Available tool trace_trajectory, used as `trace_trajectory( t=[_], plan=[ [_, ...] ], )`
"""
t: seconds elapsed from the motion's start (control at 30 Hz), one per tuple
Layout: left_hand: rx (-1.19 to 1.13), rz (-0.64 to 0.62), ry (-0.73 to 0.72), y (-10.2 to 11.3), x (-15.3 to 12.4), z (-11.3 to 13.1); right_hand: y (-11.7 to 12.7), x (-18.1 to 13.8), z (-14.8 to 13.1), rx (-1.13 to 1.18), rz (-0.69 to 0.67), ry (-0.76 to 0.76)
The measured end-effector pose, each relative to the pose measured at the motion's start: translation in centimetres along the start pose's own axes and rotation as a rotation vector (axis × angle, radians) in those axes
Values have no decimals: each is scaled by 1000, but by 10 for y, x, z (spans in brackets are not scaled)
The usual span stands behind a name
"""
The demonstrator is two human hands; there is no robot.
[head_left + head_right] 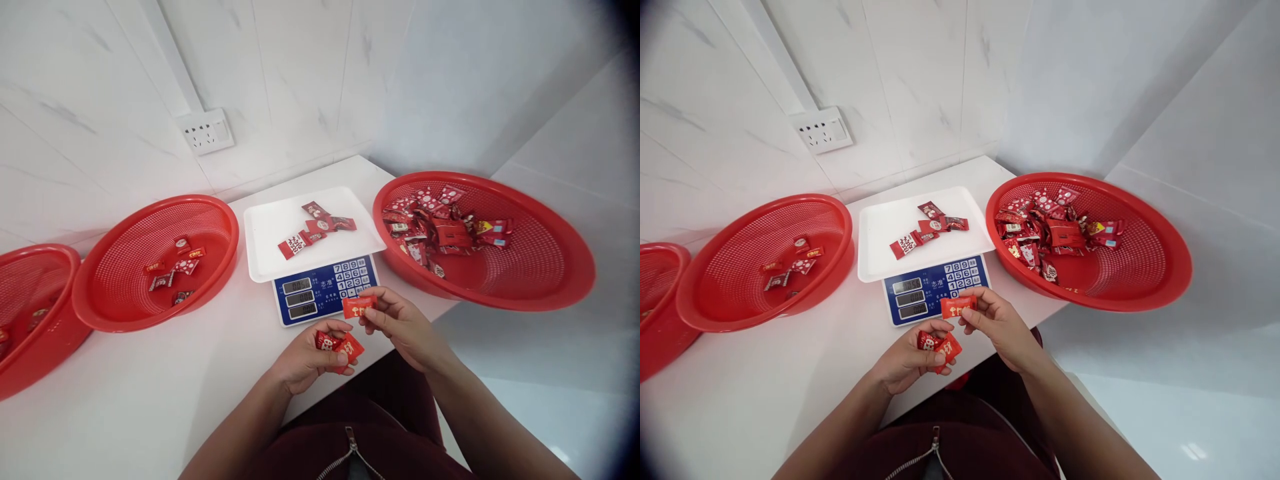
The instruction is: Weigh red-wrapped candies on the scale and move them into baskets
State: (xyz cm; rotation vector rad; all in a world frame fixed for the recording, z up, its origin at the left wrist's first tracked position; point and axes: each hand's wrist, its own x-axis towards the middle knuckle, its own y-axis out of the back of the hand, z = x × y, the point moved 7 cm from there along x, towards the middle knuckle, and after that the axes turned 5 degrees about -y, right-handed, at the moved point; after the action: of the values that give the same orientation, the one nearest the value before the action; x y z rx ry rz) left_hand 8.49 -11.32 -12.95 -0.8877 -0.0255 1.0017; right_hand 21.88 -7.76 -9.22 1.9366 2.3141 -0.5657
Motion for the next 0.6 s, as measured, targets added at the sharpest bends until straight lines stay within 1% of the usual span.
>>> trace_trajectory(
  t=[0.2, 0.27, 0.33, 0.43, 0.5, 0.53, 0.57, 0.6],
  plan=[
    [35, 6, -43, -2, 1, 5, -10, -2, -2, -78, -24, -25],
    [68, 35, -75, 0, 3, 6, -9, -2, 2, -36, 6, -46],
    [126, 96, -144, 3, 3, 8, -6, -2, 9, 80, 49, -80],
    [325, 249, -346, 11, -3, 18, -3, -2, 25, 397, 125, -171],
    [562, 337, -575, 11, -15, 30, -8, -2, 38, 602, 148, -247],
    [698, 344, -708, 6, -22, 36, -14, -3, 44, 675, 135, -289],
    [834, 316, -838, -2, -29, 40, -21, -4, 49, 728, 102, -331],
    [964, 257, -949, -11, -34, 41, -31, -5, 53, 768, 53, -371]
  ],
)
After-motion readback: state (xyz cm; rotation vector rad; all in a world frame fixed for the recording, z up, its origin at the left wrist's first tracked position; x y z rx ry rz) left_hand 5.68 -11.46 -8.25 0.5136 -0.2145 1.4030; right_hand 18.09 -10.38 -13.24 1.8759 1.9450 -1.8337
